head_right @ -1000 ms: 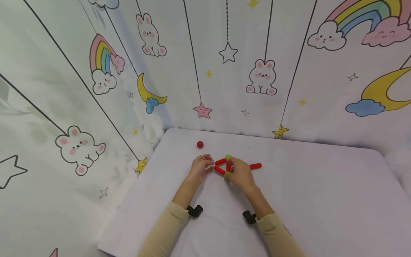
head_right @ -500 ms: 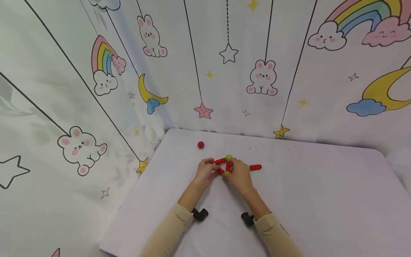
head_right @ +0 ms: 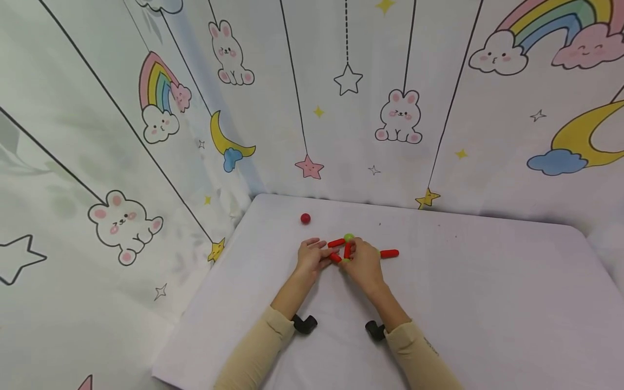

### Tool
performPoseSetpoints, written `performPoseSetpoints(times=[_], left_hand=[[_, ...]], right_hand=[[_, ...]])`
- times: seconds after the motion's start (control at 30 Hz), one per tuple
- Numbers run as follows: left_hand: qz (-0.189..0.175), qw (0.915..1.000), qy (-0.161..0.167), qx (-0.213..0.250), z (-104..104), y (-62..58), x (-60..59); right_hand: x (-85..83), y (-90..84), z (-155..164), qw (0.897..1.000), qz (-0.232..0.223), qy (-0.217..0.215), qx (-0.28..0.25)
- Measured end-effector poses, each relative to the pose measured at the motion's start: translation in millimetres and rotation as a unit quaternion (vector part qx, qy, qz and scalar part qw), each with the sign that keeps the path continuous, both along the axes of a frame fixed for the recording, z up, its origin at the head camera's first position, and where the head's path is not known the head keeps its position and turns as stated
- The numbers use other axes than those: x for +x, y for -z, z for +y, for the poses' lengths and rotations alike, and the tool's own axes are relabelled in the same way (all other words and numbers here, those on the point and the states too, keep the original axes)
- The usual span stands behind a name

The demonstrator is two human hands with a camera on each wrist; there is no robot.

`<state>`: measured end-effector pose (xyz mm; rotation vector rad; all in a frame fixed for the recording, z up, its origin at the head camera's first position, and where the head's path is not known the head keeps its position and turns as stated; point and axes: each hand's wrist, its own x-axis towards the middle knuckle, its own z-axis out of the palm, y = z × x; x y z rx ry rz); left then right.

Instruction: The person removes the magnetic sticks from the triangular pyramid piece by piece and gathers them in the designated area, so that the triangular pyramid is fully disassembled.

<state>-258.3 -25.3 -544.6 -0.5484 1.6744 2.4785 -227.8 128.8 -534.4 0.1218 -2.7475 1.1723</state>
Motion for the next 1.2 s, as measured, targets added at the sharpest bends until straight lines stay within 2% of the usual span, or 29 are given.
performPoseSetpoints(times=[0.2,0.63,0.7,0.87,1.07,1.2], left_hand=[[-0.006,0.9999,0.013,-0.005,-3.3,0.6,-0.8],[-0.009,0.9999,0.01,-0.006,-6.5,3.5,-4.2],[-0.002,1.0,-0.001,-0.01,-11.7,3.3,-6.8],[0.022,0.9977,-0.064,0.007,-31.7,-4.0,-15.4],[0.015,0.997,-0.063,0.043,-43.1,-7.5,-23.1],[0.006,0.9952,-0.076,0.062,-48.0,-6.8,-25.8]], right_hand=[[-1.1,-1.9,0.5,1.0,-0.015,-0.002,-0.006],[-0.1,-4.6,0.4,0.999,-0.03,-0.006,-0.014],[0.4,-5.3,1.4,0.999,-0.039,-0.003,-0.015],[2.0,-7.0,5.9,0.998,-0.058,0.008,-0.025],[-0.2,-7.2,8.6,0.998,-0.067,0.005,-0.015],[-1.9,-6.7,7.6,0.997,-0.081,0.0,-0.012]])
